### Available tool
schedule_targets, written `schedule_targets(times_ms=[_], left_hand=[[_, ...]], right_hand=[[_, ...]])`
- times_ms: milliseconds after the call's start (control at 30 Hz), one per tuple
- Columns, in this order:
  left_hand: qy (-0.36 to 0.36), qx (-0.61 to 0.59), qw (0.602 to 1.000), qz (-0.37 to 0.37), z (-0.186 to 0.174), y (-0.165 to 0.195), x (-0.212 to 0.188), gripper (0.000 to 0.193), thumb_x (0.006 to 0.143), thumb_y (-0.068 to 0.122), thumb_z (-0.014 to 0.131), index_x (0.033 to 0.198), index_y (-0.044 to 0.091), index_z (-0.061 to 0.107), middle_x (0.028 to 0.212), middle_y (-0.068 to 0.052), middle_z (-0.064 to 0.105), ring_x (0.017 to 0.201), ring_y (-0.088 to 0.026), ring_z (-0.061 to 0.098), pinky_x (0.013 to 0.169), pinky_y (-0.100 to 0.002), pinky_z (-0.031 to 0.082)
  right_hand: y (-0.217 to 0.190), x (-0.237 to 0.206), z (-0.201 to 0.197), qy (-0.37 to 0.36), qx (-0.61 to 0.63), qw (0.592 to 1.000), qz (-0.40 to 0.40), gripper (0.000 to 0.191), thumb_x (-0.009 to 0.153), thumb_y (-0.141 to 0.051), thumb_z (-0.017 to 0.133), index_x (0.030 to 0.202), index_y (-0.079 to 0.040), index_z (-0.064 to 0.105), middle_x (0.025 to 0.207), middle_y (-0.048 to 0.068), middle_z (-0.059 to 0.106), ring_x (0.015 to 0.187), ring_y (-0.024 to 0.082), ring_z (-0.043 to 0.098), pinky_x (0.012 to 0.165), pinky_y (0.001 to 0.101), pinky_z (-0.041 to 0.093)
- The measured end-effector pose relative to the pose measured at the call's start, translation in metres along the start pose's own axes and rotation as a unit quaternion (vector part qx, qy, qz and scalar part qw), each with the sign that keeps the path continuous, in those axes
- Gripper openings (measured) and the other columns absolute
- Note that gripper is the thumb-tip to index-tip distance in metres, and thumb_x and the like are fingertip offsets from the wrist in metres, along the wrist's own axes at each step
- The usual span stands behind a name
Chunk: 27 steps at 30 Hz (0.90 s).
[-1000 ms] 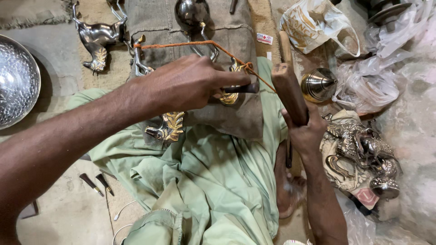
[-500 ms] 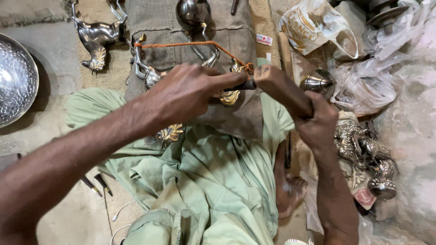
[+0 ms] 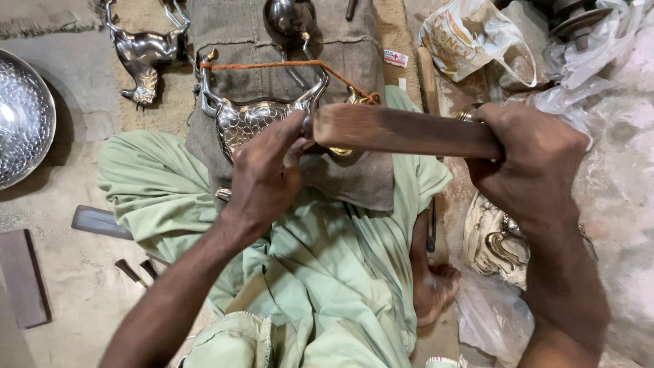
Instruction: The person sits on the floor and uses a hammer and chisel to shape a metal animal figurine. They repeatedly strike the chisel against the figurine's surface to create texture and refine details.
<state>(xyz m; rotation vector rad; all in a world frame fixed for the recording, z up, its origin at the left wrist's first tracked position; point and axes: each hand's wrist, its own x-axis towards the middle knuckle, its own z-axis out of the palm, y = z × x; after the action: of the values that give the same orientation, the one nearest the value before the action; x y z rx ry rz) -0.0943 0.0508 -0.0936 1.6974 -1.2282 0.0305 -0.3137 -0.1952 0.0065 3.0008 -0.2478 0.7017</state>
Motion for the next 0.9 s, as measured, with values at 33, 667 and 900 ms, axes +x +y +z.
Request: schedule_targets(times_ms=[33,667,900], left_hand=[[0.019,0.005,1.000,-0.010,0.002,0.000,-0.005,0.046,0.098,-0.011,0.061,0.141,0.006,0.054,0.116,-0.016,0.074,0.100,-0.029,0.076,0.081,-0.036,0.068],[0.063,-0.123,0.986,-0.097,-0.012,0.013,0.002,0.040,0.099,-0.005,0.072,0.135,0.004,0.057,0.111,-0.013,0.075,0.102,-0.021,0.079,0.088,-0.033,0.068],[-0.070,0.001,0.998,0.011,-0.023,-0.002,0.012,0.053,0.097,-0.008,0.067,0.144,0.013,0.056,0.103,-0.010,0.072,0.087,-0.021,0.074,0.077,-0.031,0.067]], right_hand=[[-0.003,0.003,-0.005,-0.007,-0.019,1.000,-0.011,0.021,0.105,-0.023,0.071,0.118,-0.011,0.060,0.087,0.004,0.069,0.073,0.015,0.067,0.065,0.0325,0.053],[-0.028,0.002,-0.035,-0.012,-0.165,0.986,0.017,0.015,0.091,-0.016,0.079,0.102,-0.011,0.070,0.080,0.004,0.069,0.070,0.018,0.068,0.062,0.0334,0.051],[-0.019,-0.008,-0.018,0.024,-0.048,0.994,0.094,0.032,0.096,-0.028,0.090,0.096,-0.005,0.067,0.076,0.008,0.066,0.066,0.023,0.067,0.061,0.0368,0.051]])
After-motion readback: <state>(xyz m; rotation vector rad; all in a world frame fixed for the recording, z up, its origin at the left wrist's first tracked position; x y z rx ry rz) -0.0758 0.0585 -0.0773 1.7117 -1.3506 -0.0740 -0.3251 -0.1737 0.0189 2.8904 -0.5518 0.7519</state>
